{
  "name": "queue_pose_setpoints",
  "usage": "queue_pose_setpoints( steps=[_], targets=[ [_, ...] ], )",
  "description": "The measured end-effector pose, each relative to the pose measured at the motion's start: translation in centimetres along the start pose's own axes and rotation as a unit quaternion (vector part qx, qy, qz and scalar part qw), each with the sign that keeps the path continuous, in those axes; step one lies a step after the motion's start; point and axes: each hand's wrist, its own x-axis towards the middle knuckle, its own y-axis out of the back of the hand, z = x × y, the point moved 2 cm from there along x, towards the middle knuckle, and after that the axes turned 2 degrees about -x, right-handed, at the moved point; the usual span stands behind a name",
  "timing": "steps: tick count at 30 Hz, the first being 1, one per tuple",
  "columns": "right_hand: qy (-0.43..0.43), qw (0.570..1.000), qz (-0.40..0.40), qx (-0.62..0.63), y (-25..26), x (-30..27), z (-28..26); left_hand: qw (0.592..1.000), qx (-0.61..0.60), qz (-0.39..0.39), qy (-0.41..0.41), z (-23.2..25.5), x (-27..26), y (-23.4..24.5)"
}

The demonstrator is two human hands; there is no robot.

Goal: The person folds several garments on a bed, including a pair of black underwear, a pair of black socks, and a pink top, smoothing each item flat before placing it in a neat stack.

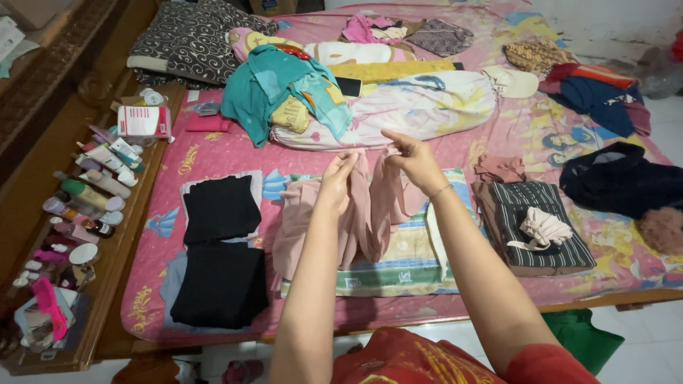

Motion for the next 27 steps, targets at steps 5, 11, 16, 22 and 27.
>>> queue_pose_setpoints(
  steps=[5,11,16,22,27],
  targets=[
    [-0.085,0.99,-0.097,0.048,1.3,0.1,1.0,0.997,0.022,-0.036,-0.059,-0.1,0.9,1.1],
    [-0.034,0.988,-0.131,0.072,0.8,-0.5,-0.5,0.998,0.012,-0.062,0.02,0.6,0.5,-0.2],
    [-0.066,0.992,-0.092,0.06,0.0,-0.4,-2.2,0.983,0.151,-0.079,-0.068,1.8,-0.6,-2.9],
    [-0.047,0.995,-0.074,0.039,-0.9,-0.4,-4.5,0.939,0.321,-0.036,-0.121,3.2,-1.6,-4.7],
    [0.014,0.994,-0.108,0.011,-1.2,0.0,-4.4,0.889,0.418,-0.055,-0.18,3.7,-2.3,-5.2]
  ],
)
